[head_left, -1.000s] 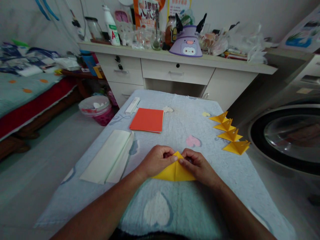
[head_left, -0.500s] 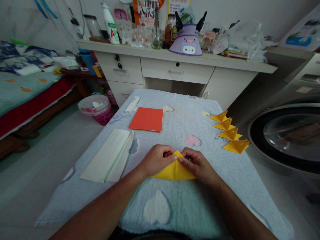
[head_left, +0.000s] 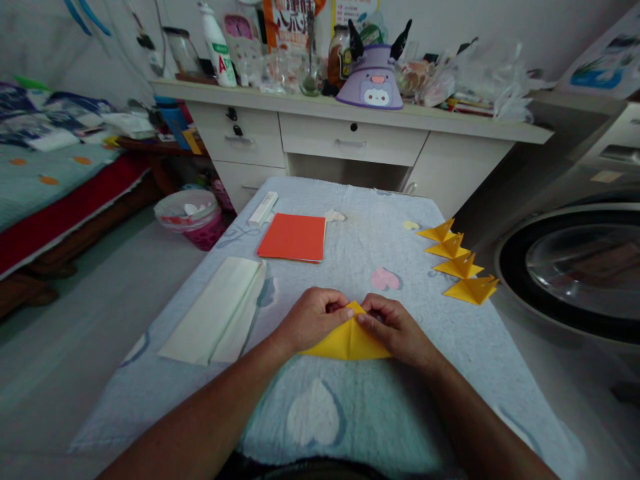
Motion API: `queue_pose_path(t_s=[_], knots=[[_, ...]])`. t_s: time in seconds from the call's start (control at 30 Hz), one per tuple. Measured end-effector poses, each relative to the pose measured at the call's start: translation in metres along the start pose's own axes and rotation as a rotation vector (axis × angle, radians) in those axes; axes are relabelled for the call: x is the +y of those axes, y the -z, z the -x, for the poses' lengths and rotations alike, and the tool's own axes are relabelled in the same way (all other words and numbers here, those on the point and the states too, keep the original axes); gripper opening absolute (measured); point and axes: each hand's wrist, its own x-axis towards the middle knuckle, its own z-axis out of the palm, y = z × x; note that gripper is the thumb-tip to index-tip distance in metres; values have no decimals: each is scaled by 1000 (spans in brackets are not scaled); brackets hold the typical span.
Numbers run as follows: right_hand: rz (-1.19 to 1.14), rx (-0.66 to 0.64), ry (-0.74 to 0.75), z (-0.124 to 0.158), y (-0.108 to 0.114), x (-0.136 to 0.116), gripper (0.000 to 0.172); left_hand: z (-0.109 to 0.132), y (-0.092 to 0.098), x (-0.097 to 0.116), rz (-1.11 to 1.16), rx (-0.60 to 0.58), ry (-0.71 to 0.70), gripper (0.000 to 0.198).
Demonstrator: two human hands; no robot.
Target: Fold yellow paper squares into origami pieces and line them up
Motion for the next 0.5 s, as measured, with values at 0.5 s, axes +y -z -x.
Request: queue_pose_path(t_s=[0.5], knots=[[-33,1,-28,-1,1,1,34,-1,-1,1,24,13,16,22]])
